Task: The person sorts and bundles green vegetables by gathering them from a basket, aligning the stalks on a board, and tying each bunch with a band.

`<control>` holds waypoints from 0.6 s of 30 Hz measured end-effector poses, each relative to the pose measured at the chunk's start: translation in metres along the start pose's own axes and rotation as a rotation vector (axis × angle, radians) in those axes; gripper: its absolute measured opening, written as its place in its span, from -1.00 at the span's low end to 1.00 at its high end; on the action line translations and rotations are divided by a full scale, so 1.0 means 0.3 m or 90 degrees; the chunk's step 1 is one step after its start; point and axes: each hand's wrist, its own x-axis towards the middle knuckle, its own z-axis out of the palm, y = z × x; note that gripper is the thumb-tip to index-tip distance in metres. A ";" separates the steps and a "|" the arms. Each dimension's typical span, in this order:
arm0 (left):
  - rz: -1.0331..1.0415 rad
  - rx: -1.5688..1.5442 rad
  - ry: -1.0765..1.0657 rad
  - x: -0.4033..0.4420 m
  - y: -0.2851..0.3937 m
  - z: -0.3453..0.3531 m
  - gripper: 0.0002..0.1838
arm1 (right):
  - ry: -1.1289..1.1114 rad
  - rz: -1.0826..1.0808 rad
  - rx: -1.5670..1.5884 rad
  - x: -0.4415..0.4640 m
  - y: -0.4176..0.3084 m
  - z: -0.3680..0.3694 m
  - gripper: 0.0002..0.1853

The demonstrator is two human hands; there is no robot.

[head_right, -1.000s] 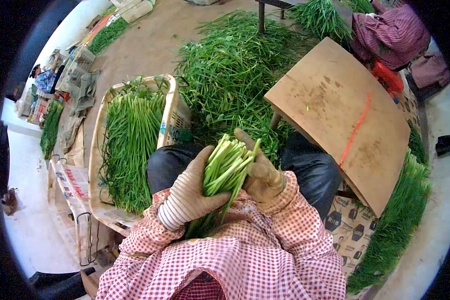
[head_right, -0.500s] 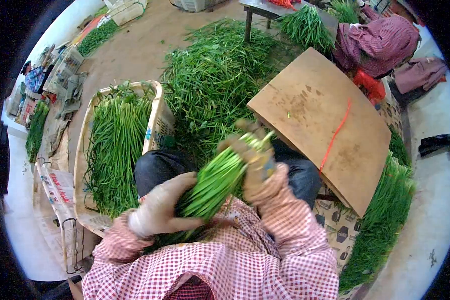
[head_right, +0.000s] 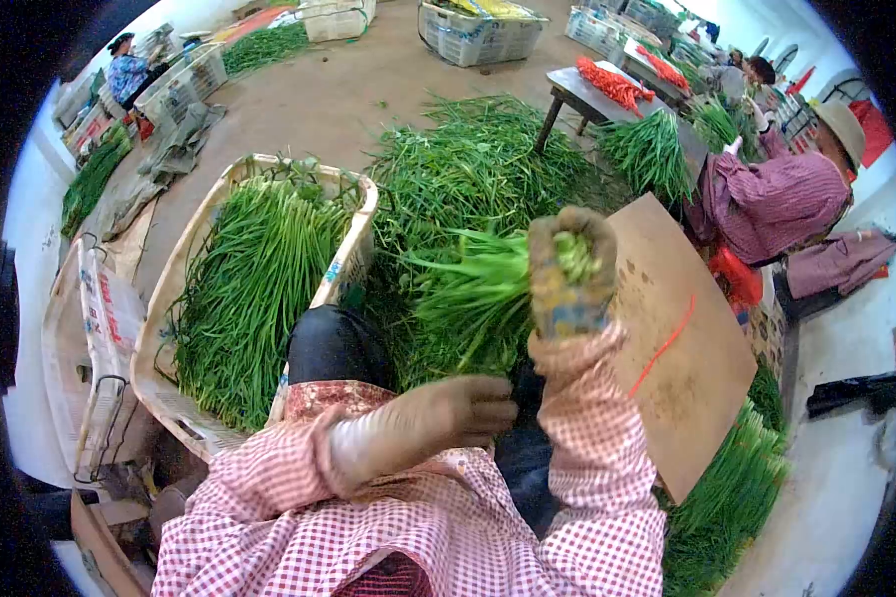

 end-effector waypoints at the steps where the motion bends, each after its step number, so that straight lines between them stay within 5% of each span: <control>1: -0.060 -0.211 -0.016 0.054 -0.003 -0.023 -0.28 | 0.019 0.008 -0.133 -0.044 -0.077 0.046 -0.64; 2: -0.062 -0.522 -0.130 0.094 -0.017 -0.054 -0.28 | -0.044 -0.001 -0.072 -0.102 -0.082 0.048 -0.66; 4: 0.100 -0.437 -0.105 0.091 0.087 -0.011 -0.29 | -0.146 -0.252 -0.189 -0.187 -0.108 0.074 -0.61; 5: 0.053 -0.604 -0.154 0.080 0.092 -0.015 -0.38 | -0.277 -0.325 -0.231 -0.182 -0.171 0.084 -0.59; 6: -0.006 -0.769 -0.193 0.069 0.097 -0.018 -0.46 | -0.256 -0.347 -0.231 -0.221 -0.177 0.098 -0.69; 8: -0.002 -0.727 -0.164 0.065 0.119 -0.009 -0.63 | -0.299 -0.337 -0.198 -0.242 -0.193 0.097 -0.66; 11: -0.036 -0.748 -0.412 0.104 0.122 -0.035 -0.67 | -0.372 -0.332 -0.188 -0.226 -0.194 0.040 -0.49; 13: 0.044 -0.373 -0.003 0.108 0.142 -0.044 -0.63 | -0.466 -0.023 -0.020 -0.195 -0.220 -0.008 -0.45; 15: 0.044 -0.367 -0.049 0.179 0.071 -0.147 -0.59 | -0.443 0.051 0.051 -0.214 -0.189 -0.049 -0.42; 18: 0.049 -0.259 0.024 0.229 0.010 -0.174 -0.46 | -0.295 0.382 0.290 -0.266 -0.156 -0.108 -0.56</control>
